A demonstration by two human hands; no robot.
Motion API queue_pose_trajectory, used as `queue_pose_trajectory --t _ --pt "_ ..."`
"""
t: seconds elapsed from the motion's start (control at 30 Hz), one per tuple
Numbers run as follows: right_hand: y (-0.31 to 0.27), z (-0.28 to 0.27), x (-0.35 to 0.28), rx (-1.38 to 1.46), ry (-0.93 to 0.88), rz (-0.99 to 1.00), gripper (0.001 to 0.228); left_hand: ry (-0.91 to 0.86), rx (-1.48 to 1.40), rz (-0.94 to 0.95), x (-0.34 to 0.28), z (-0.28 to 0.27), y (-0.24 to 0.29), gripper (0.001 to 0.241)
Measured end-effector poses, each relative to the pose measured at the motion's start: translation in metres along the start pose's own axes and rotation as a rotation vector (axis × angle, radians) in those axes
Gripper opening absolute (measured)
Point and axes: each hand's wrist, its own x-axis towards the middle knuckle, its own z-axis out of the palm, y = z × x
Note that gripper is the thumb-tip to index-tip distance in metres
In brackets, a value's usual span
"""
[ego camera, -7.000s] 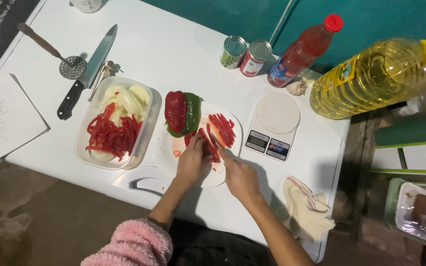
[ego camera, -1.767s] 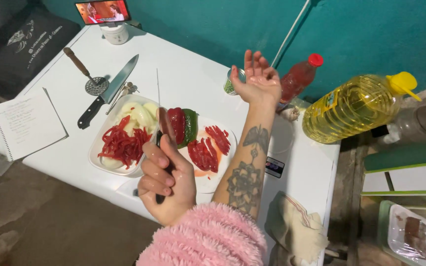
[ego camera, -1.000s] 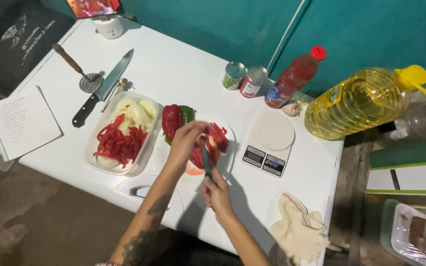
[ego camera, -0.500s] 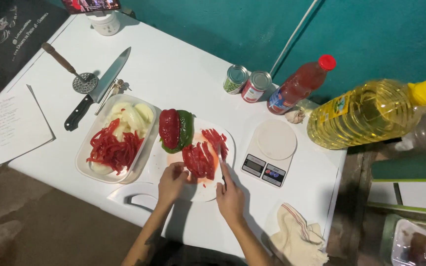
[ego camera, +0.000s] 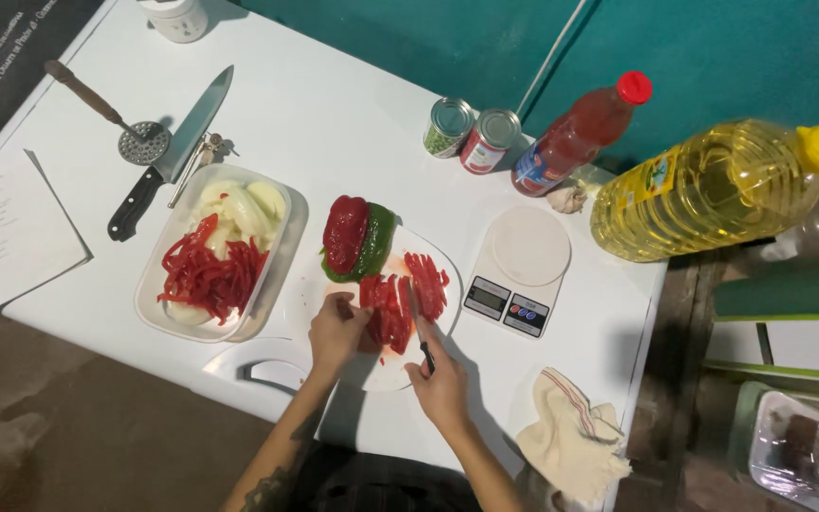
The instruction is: Slicing red and green bell peppers into thin strips.
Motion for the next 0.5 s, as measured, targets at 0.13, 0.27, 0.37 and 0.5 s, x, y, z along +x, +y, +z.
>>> queue_pose_trajectory --t 0.13,0.27,0.37,0.5 --pt "-0.007 -0.008 -0.005 0.006 0.061 -0.17 0.075 -0.05 0.062 -0.077 0.003 0.001 0.015 0.034" --pt "0.001 -0.005 -0.013 -0.077 0.138 -0.491 0.057 -0.04 0.071 -0.042 0.01 0.005 -0.004 0.023" --pt "-0.015 -0.012 -0.016 -0.173 -0.067 -0.139 0.054 -0.035 0.055 -0.027 0.008 -0.004 -0.004 0.021" --pt "-0.008 -0.011 -0.011 -0.258 -0.095 -0.001 0.055 0.006 0.002 -0.025 0.003 -0.012 -0.007 0.022"
